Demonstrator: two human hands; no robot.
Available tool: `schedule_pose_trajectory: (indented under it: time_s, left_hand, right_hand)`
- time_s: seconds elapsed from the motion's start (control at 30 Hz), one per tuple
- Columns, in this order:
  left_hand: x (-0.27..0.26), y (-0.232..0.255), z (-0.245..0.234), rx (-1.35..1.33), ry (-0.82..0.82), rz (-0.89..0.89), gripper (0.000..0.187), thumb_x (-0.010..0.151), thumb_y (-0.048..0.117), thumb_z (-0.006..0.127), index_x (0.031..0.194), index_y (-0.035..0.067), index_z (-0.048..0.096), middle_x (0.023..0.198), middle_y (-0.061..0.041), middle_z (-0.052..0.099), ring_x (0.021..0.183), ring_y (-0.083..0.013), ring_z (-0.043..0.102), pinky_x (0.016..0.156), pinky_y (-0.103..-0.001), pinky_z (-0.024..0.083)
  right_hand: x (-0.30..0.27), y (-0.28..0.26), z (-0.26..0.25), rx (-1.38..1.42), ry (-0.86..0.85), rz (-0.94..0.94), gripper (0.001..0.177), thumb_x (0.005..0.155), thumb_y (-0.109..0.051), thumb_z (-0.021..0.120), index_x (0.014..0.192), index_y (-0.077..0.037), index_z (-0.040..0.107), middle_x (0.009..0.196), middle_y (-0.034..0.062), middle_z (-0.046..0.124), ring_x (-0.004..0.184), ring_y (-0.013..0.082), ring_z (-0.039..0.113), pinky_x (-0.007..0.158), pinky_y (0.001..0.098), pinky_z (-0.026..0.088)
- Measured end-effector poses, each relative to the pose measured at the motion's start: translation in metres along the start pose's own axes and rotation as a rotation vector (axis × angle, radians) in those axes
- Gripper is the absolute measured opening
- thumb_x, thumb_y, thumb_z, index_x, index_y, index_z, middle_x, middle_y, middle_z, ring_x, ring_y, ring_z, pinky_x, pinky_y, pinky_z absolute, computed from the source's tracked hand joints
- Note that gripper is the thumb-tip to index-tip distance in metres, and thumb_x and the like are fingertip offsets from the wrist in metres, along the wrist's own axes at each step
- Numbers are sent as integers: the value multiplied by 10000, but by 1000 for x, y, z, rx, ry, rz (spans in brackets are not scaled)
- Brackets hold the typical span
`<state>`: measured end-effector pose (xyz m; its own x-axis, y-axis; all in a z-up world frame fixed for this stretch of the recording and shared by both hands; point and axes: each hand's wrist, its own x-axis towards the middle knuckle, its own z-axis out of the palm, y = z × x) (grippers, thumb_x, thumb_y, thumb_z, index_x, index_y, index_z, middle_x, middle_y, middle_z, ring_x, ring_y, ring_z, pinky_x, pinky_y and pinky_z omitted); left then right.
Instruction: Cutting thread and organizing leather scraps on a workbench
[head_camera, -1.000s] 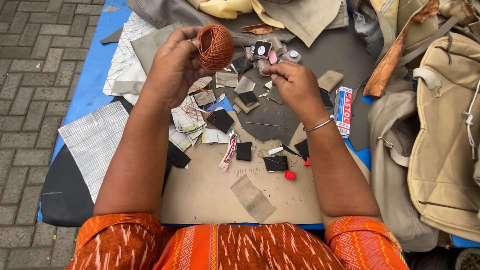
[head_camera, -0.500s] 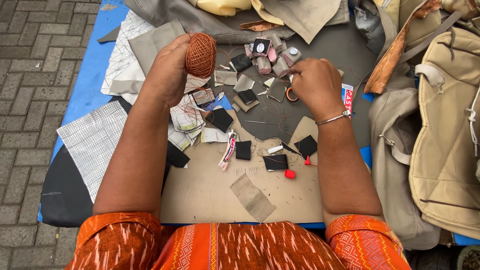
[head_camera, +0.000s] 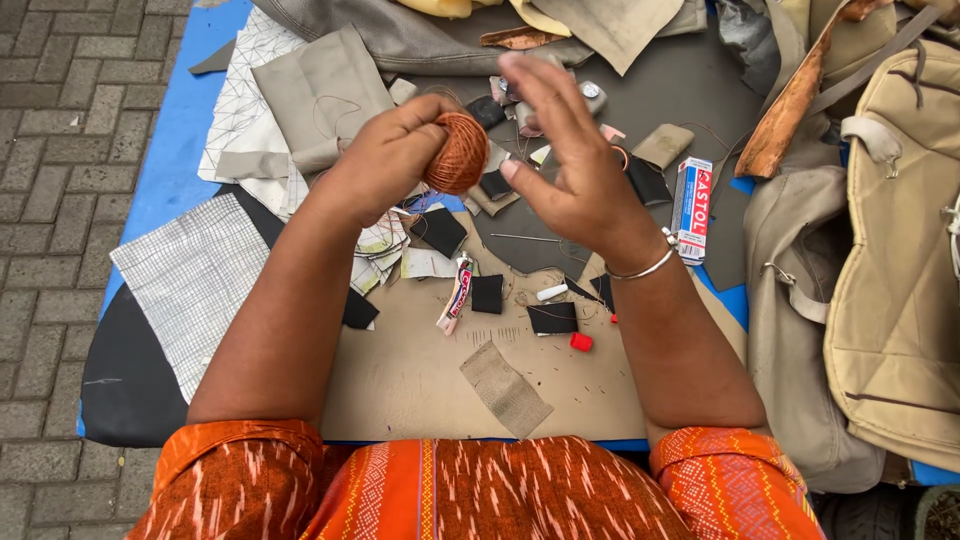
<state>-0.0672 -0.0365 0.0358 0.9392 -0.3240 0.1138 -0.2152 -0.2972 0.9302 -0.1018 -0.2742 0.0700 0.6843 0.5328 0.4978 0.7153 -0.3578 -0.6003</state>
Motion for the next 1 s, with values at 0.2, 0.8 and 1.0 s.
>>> schedule_pose_trajectory:
  time_s: [0.2, 0.8, 1.0]
  left_hand:
    - [-4, 11, 11, -18, -95, -35, 323, 945, 162, 462, 1209, 152, 647, 1161, -4, 697, 1043, -112, 632, 917, -285, 506]
    - [-3, 19, -12, -68, 217, -253, 331, 931, 209, 455, 1196, 254, 649, 1072, 8, 688, 878, -89, 571, 730, -242, 470]
    - [-5, 16, -9, -58, 145, -140, 279, 979, 180, 481, 1199, 210, 649, 1079, 14, 645, 889, -94, 528, 784, -238, 428]
  right_hand:
    - [4, 44, 29, 386, -166, 210, 840, 969, -20, 726, 1610, -80, 188, 1696, 155, 238, 1515, 304, 440, 1224, 381, 435]
    - [-5, 54, -37, -37, 77, 528, 348, 845, -33, 517, 984, -172, 803, 709, -77, 619, 570, 42, 348, 552, 226, 309]
    - [1, 29, -29, -168, -74, 259, 590, 983, -294, 594, 1512, -58, 482, 1439, 150, 439, 1349, 313, 472, 1123, 457, 381]
